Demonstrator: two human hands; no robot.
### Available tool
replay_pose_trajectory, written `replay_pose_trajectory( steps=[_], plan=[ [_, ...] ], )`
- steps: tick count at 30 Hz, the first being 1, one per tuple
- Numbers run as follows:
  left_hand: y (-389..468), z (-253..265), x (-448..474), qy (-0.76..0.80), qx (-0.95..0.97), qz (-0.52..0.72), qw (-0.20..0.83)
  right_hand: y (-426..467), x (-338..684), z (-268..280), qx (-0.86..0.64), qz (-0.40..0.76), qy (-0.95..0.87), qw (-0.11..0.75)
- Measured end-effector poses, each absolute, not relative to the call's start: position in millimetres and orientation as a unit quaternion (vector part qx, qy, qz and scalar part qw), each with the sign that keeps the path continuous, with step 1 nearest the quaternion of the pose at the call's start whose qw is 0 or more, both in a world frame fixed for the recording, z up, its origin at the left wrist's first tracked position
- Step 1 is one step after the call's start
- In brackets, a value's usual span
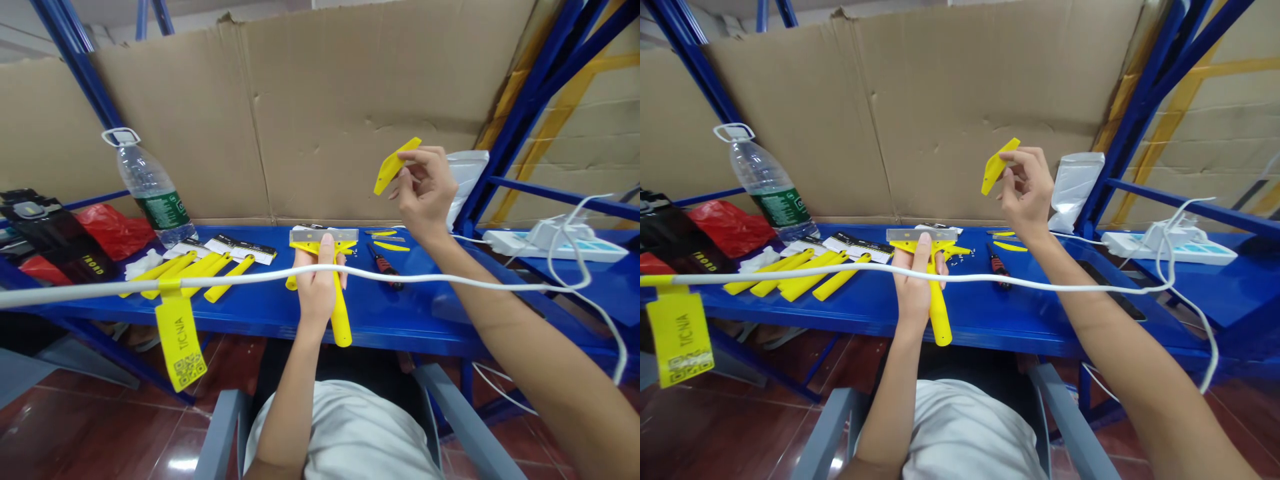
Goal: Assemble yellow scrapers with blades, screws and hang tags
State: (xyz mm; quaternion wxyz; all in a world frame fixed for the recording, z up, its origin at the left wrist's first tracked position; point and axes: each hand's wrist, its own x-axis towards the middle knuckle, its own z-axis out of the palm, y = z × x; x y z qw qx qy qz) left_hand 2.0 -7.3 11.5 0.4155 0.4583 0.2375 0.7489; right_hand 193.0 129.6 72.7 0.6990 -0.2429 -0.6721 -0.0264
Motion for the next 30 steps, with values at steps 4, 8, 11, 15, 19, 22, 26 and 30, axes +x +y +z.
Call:
replay_pose_trajectory(
  steps=[4, 8, 11, 15, 19, 22, 26, 30],
  plan=[
    [-7.4, 11.7, 2.2, 0.241, 0.459, 0.747, 0.415, 124.3, 185.0, 77.4, -0.207, -0.029, -0.666, 0.716],
    [-5.3, 10.7, 2.2, 0.251, 0.459, 0.747, 0.41, 114.4, 176.9, 80.2, -0.175, -0.014, -0.679, 0.713],
    [-2.8, 9.8, 1.5, 0.26, 0.46, 0.745, 0.407, 111.7, 172.4, 81.0, -0.176, 0.028, -0.697, 0.694],
    [-1.6, 9.7, 1.1, 0.273, 0.469, 0.736, 0.405, 110.9, 168.1, 83.4, -0.189, 0.079, -0.708, 0.676],
    [-2.4, 9.5, 2.2, 0.291, 0.475, 0.723, 0.41, 97.3, 163.8, 88.1, -0.183, 0.205, -0.76, 0.589],
    [-2.5, 8.7, 3.2, 0.296, 0.476, 0.714, 0.42, 82.1, 159.5, 89.9, -0.202, 0.281, -0.785, 0.514],
    [-2.3, 7.8, 3.6, 0.296, 0.475, 0.708, 0.43, 71.2, 154.9, 89.0, -0.19, 0.303, -0.809, 0.466],
    [-3.0, 7.3, 3.3, 0.287, 0.474, 0.704, 0.444, 71.7, 155.1, 86.8, -0.17, 0.294, -0.836, 0.431]
  ],
)
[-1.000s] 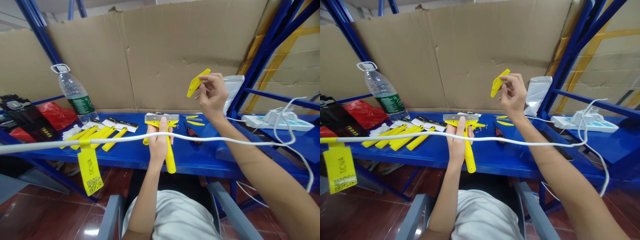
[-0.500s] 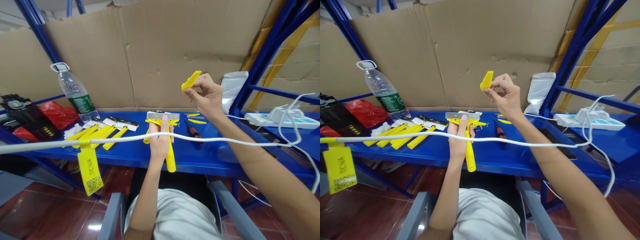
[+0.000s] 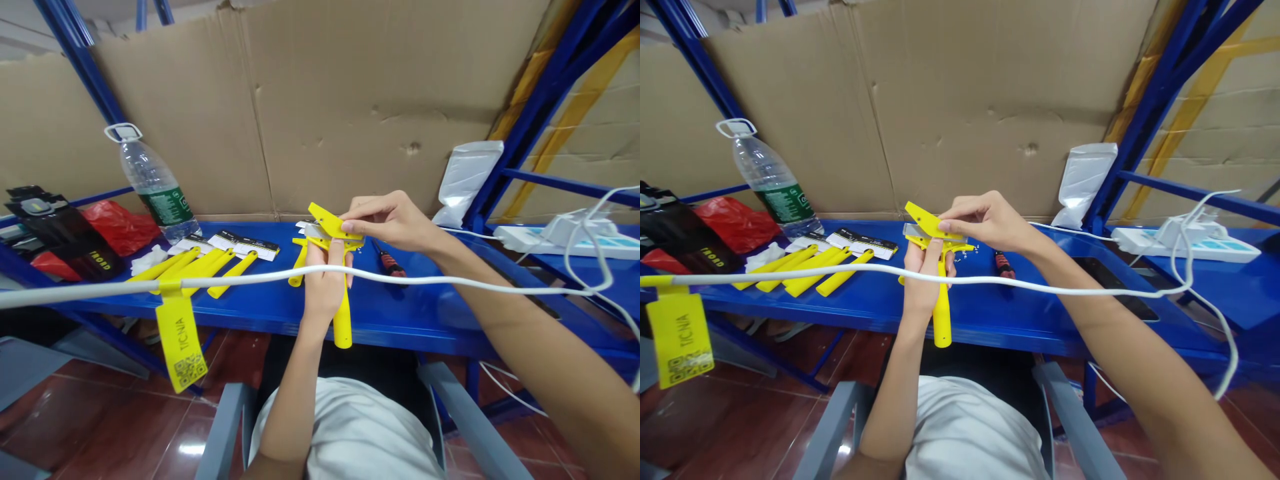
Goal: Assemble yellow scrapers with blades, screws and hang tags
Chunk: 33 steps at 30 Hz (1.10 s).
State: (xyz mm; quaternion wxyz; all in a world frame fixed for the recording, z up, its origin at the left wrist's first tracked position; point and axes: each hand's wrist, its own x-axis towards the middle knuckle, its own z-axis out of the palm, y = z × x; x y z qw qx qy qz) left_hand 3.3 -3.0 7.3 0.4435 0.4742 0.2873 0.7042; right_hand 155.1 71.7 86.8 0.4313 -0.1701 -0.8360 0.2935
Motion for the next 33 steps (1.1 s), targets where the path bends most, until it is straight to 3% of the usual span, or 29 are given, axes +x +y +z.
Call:
replay_pose_trajectory(
  steps=[33],
  plan=[
    [-4.8, 12.7, 0.5, 0.286, 0.457, 0.691, 0.482, 84.5, 165.2, 87.7, -0.121, 0.223, -0.893, 0.371]
  ],
)
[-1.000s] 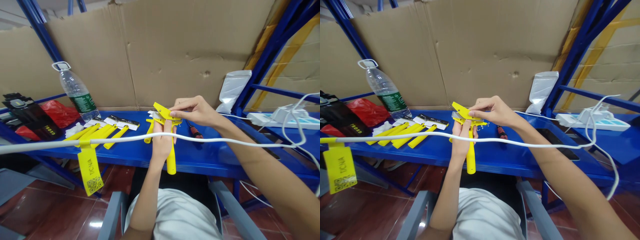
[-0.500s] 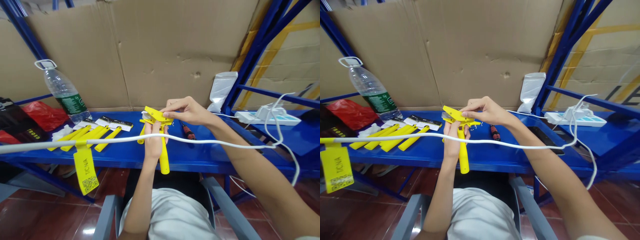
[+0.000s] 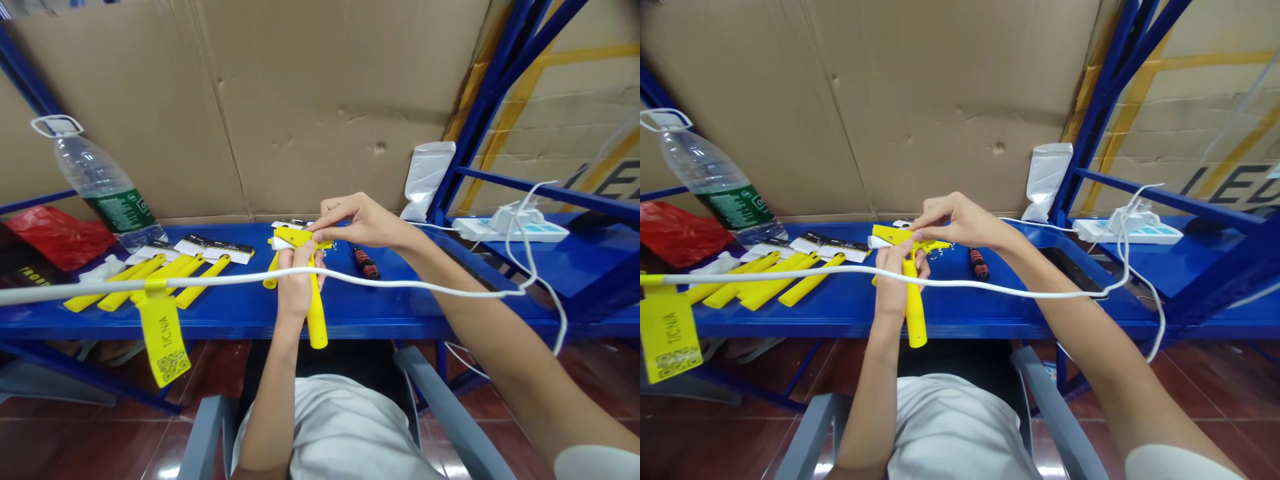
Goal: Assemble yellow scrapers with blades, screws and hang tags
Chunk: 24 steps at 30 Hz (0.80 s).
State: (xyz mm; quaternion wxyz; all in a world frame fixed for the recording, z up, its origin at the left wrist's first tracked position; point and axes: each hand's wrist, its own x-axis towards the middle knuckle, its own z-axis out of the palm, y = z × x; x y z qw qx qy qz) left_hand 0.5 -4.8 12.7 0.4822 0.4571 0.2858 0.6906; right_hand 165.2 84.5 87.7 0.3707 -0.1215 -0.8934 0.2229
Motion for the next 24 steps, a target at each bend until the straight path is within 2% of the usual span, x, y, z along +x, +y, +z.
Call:
replay_pose_trajectory(
  steps=[7, 24],
  plan=[
    [-6.5, 14.6, 4.8, 0.317, 0.423, 0.684, 0.503, 81.7, 163.0, 88.2, -0.146, 0.214, -0.884, 0.389],
    [-6.1, 14.7, 3.1, 0.284, 0.433, 0.701, 0.491, 76.7, 160.2, 88.7, -0.202, 0.286, -0.867, 0.356]
  ],
)
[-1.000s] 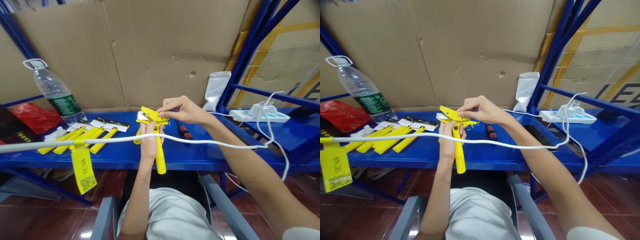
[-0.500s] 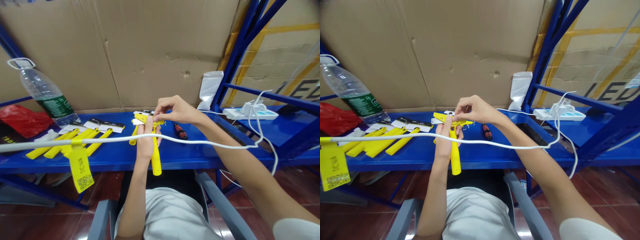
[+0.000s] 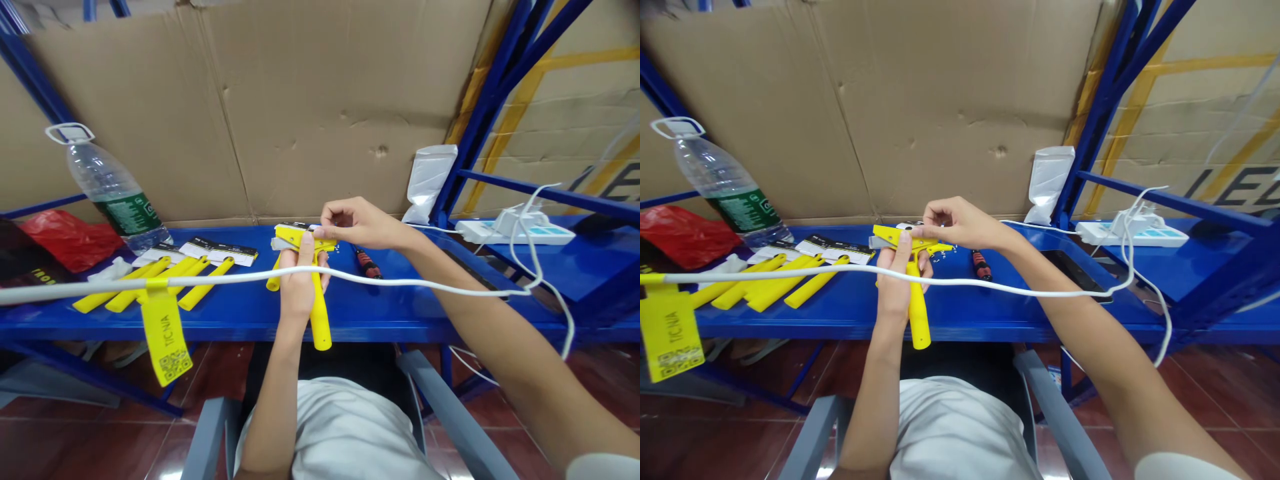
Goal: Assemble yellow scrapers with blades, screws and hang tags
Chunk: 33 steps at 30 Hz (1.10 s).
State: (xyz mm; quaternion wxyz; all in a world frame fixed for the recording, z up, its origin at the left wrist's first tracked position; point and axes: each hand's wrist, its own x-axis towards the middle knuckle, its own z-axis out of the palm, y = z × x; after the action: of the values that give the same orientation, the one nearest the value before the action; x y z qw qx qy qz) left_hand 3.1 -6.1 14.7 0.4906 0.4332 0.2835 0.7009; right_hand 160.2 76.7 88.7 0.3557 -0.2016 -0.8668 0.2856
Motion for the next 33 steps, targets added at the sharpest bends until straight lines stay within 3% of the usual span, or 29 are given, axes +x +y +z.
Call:
replay_pose_trajectory(
  steps=[9, 25, 33],
  plan=[
    [-10.3, 18.4, 2.2, 0.25, 0.436, 0.696, 0.512, 78.0, 167.2, 92.6, -0.197, 0.303, -0.883, 0.3],
    [-8.3, 18.1, 2.4, 0.245, 0.416, 0.727, 0.489, 76.7, 139.8, 73.4, -0.215, 0.254, -0.798, 0.503],
    [-8.5, 16.0, 1.9, 0.253, 0.406, 0.74, 0.472, 69.6, 133.1, 68.1, -0.167, 0.263, -0.822, 0.477]
  ],
)
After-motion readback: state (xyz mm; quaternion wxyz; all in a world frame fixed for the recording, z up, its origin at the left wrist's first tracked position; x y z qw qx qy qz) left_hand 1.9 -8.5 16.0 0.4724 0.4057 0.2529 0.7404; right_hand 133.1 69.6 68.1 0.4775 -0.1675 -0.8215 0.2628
